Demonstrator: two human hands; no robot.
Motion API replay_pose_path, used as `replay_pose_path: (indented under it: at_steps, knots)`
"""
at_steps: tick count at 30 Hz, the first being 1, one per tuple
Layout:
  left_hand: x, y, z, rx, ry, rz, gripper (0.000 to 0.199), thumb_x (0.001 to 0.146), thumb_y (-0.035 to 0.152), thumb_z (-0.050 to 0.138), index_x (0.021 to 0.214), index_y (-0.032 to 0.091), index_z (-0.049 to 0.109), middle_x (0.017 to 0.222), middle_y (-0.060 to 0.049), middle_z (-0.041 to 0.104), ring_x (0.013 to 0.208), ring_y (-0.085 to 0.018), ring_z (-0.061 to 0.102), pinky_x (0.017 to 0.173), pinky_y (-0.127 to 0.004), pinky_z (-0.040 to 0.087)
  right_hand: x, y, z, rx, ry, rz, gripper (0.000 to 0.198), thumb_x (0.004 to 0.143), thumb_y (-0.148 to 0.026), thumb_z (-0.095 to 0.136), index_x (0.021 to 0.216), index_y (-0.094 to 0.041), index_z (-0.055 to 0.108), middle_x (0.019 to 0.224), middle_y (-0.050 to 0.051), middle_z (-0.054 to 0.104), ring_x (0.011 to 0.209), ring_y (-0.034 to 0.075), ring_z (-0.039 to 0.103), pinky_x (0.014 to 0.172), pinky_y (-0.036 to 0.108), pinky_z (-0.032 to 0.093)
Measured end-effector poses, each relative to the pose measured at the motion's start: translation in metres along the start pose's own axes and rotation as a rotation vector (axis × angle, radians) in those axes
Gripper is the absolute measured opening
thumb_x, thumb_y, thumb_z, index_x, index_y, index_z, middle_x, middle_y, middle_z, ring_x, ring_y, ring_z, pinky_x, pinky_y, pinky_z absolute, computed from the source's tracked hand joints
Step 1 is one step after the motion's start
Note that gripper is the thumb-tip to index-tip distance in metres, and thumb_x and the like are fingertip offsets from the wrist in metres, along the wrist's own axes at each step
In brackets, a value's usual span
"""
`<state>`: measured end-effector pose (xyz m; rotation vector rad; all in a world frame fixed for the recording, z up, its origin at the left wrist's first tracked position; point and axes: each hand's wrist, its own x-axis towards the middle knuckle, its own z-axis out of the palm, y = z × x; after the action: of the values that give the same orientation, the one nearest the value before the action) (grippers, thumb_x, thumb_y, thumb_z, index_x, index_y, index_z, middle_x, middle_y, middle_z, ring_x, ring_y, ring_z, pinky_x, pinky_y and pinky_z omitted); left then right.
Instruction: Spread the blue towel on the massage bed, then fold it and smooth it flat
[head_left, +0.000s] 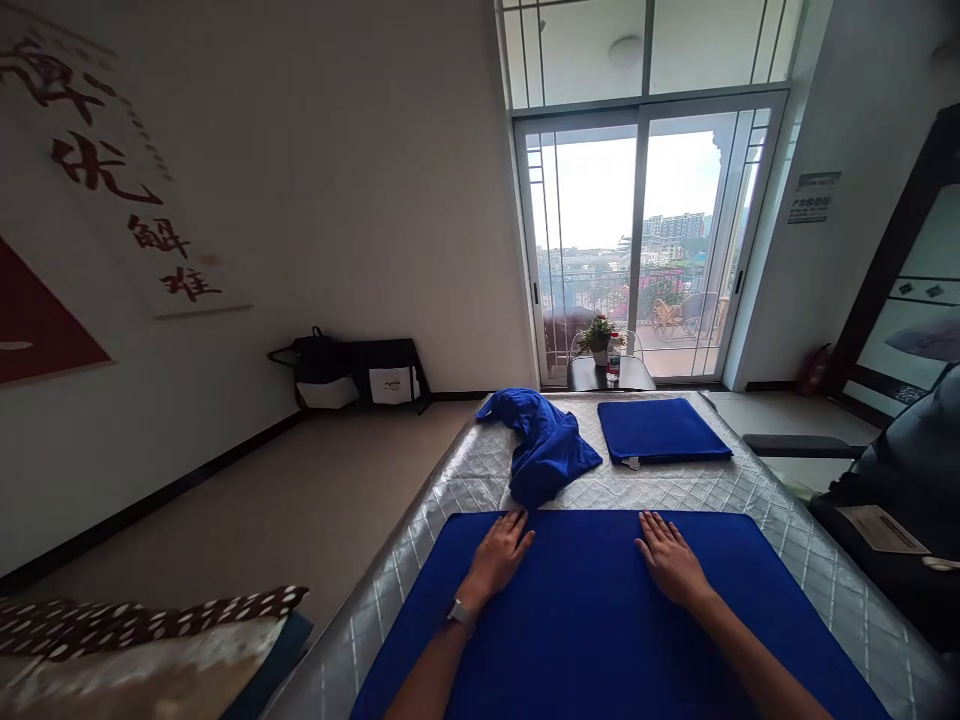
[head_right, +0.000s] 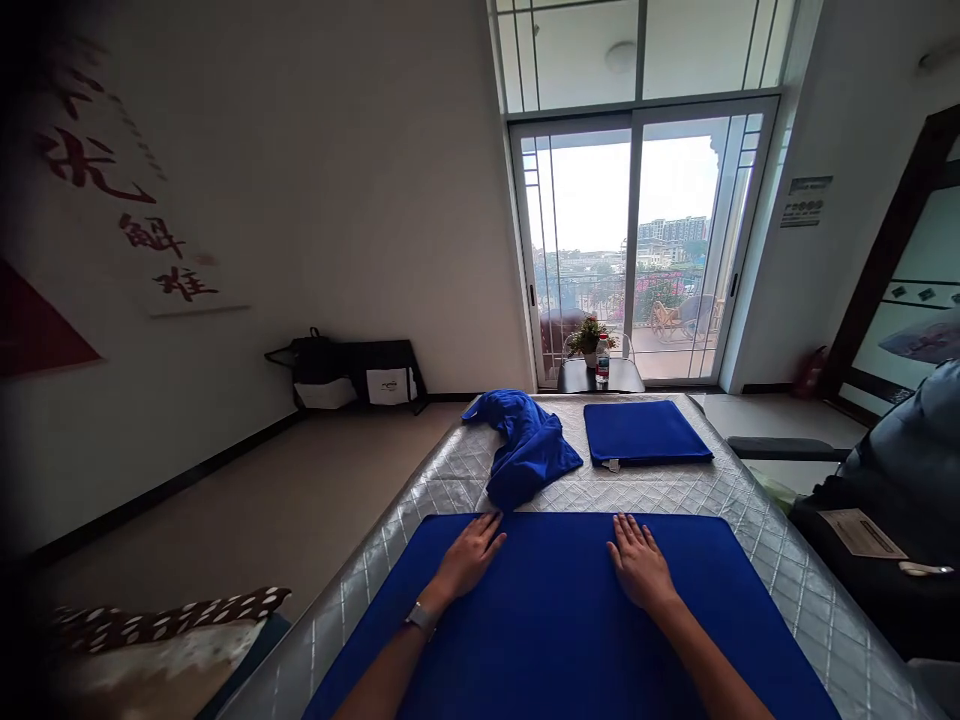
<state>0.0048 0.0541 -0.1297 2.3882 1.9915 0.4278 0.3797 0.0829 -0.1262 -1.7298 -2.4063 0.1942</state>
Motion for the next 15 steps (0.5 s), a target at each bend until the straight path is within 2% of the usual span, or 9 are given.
replay_pose_path:
  at_steps: [4,7,9,11,15]
  knots:
    - [-0.016,-0.083,-0.005,0.078,-0.012,-0.146,0.059,0.105,0.046,0.028,0.154,0.014,0.04,0.159,-0.014,0.039,0.15,-0.025,0.033,0.123,-0.049,0.029,-0.012,0.1,-0.004,-0.088,0.075,0.148,0.071,0.1,-0.047,0.016,0.158,-0.009,0.03,0.164,0.011,0.027,0.154,0.022,0.018,0.125,0.047,0.018]
    - [-0.02,-0.119,0.003,0.125,-0.022,-0.211,0.062,0.104,0.044,0.028,0.155,0.01,0.036,0.161,-0.015,0.033,0.152,-0.027,0.028,0.124,-0.051,0.025,-0.019,0.154,-0.004,-0.129,0.134,0.213,0.071,0.099,-0.039,0.012,0.155,-0.001,0.031,0.164,0.015,0.027,0.154,0.023,0.019,0.124,0.046,0.022]
    - [-0.021,-0.128,0.01,0.133,-0.007,-0.216,0.064,0.104,0.046,0.028,0.155,0.01,0.036,0.162,-0.015,0.033,0.152,-0.027,0.026,0.124,-0.051,0.024,-0.02,0.171,-0.002,-0.152,0.138,0.275,0.072,0.098,-0.038,0.012,0.155,0.001,0.032,0.164,0.015,0.027,0.153,0.024,0.02,0.124,0.046,0.022]
    - [-0.02,-0.13,0.015,0.13,0.008,-0.212,0.066,0.103,0.049,0.028,0.156,0.01,0.034,0.162,-0.015,0.032,0.152,-0.027,0.027,0.124,-0.05,0.025,-0.02,0.176,0.0,-0.169,0.123,0.321,0.072,0.098,-0.04,0.013,0.155,0.0,0.032,0.164,0.014,0.026,0.153,0.025,0.021,0.125,0.046,0.021]
    - [-0.02,-0.13,0.017,0.132,0.018,-0.207,0.067,0.104,0.05,0.028,0.157,0.01,0.032,0.162,-0.016,0.033,0.152,-0.027,0.028,0.123,-0.05,0.028,-0.02,0.178,0.007,-0.189,0.128,0.276,0.073,0.097,-0.043,0.017,0.156,-0.002,0.03,0.165,0.012,0.025,0.154,0.024,0.019,0.125,0.045,0.02]
